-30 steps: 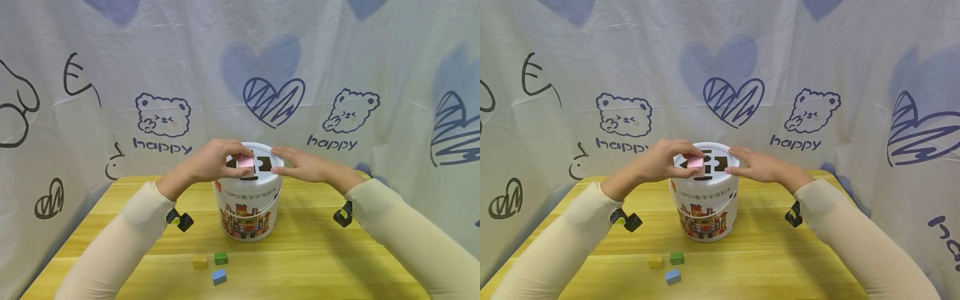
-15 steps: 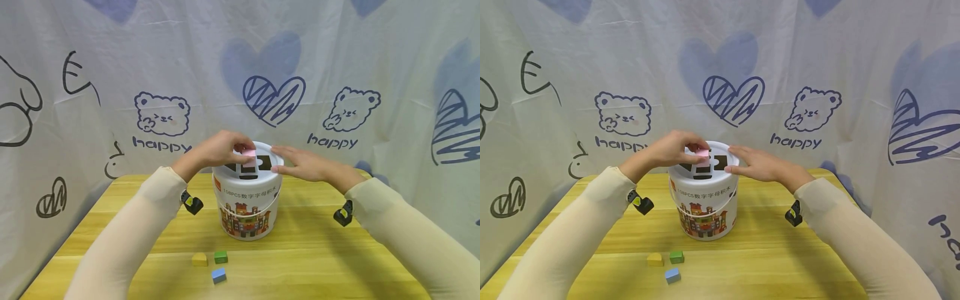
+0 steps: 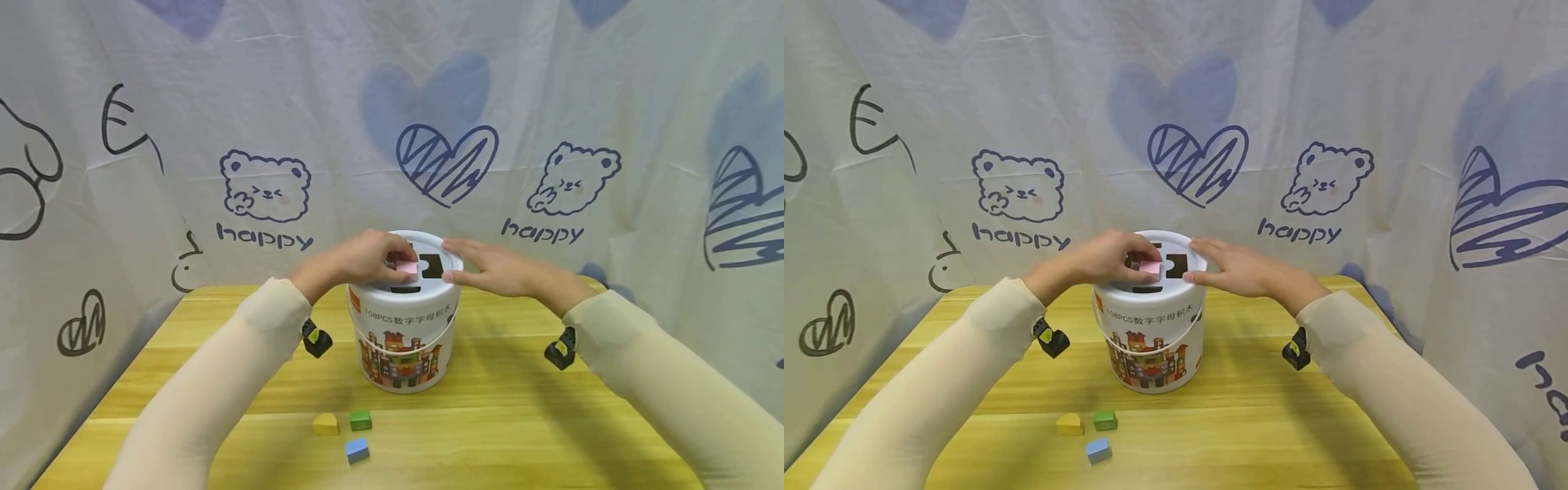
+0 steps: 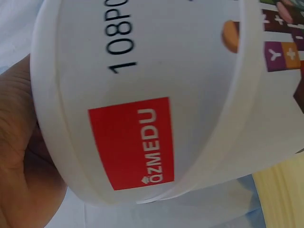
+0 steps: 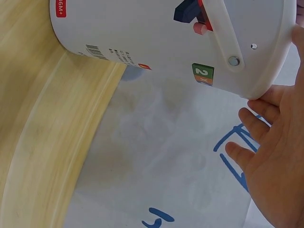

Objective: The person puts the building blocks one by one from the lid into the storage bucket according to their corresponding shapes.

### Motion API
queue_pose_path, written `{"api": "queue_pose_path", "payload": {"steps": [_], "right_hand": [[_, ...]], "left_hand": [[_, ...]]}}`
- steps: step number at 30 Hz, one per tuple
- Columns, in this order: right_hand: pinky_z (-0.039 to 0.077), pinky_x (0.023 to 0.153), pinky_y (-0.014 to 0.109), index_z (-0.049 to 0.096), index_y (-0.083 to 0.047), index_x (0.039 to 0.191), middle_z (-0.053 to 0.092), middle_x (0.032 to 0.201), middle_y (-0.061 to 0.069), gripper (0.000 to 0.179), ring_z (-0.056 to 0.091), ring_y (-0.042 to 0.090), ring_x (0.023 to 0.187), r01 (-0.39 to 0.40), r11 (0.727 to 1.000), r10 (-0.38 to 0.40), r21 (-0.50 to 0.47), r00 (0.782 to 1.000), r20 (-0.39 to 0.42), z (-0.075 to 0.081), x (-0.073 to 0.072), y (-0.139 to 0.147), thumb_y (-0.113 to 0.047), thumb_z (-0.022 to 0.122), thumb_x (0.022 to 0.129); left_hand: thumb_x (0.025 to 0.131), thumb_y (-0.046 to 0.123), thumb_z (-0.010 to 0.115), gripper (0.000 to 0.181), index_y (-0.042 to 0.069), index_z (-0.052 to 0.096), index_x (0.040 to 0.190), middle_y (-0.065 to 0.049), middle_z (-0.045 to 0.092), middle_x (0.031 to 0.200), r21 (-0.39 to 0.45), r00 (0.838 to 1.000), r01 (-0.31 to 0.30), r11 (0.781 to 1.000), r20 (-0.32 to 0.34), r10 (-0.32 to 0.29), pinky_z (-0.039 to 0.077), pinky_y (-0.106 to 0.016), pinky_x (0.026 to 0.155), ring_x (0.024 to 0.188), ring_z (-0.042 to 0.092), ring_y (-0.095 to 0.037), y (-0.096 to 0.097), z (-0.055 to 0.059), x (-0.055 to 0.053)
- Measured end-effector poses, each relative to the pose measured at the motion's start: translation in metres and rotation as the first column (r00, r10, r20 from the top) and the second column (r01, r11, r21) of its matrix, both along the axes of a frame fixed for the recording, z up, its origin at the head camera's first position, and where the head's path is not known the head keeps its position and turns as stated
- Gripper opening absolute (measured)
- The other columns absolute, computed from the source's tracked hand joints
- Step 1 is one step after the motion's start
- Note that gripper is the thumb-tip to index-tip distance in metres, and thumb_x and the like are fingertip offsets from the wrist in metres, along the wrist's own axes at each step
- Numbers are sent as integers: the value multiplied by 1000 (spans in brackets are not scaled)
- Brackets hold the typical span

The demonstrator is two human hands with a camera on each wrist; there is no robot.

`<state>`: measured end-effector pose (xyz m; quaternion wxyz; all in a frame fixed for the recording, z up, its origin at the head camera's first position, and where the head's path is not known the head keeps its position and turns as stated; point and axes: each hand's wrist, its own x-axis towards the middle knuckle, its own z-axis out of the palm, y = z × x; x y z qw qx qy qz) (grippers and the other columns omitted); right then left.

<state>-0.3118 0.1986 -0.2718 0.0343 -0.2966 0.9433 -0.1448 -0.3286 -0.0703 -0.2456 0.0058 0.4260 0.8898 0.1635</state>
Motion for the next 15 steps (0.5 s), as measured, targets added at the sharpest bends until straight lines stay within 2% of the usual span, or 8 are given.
{"api": "queue_pose_path", "payload": {"steps": [5, 10, 15], "right_hand": [[25, 111, 62, 19, -20, 158, 17, 162, 6, 84, 26, 37, 142, -4, 1000, 4, 6, 1000, 2, 0, -1, 0, -71, 39, 93], [25, 111, 62, 19, -20, 158, 17, 162, 6, 84, 28, 38, 142, -12, 1000, 12, 10, 1000, 2, 1, -2, 1, -70, 39, 93], [25, 111, 62, 20, -21, 158, 18, 162, 6, 83, 27, 38, 142, -13, 1000, 13, 6, 1000, 2, 1, -2, 1, -69, 40, 94]], "left_hand": [[89, 30, 74, 35, 9, 70, 116, 0, 69, 103, 8, 1000, 5, 1000, -17, -5, 51, -27, 87, 94, 62, -13, -1, -2, 0], [89, 30, 73, 40, 7, 67, 121, -5, 68, 115, 26, 1000, 3, 1000, -20, -3, 50, -33, 95, 106, 61, -19, -5, 11, 7], [91, 35, 71, 46, 10, 63, 129, -4, 64, 126, 50, 999, -4, 999, -36, 6, 46, -39, 102, 117, 56, -21, -12, 24, 18]]}}
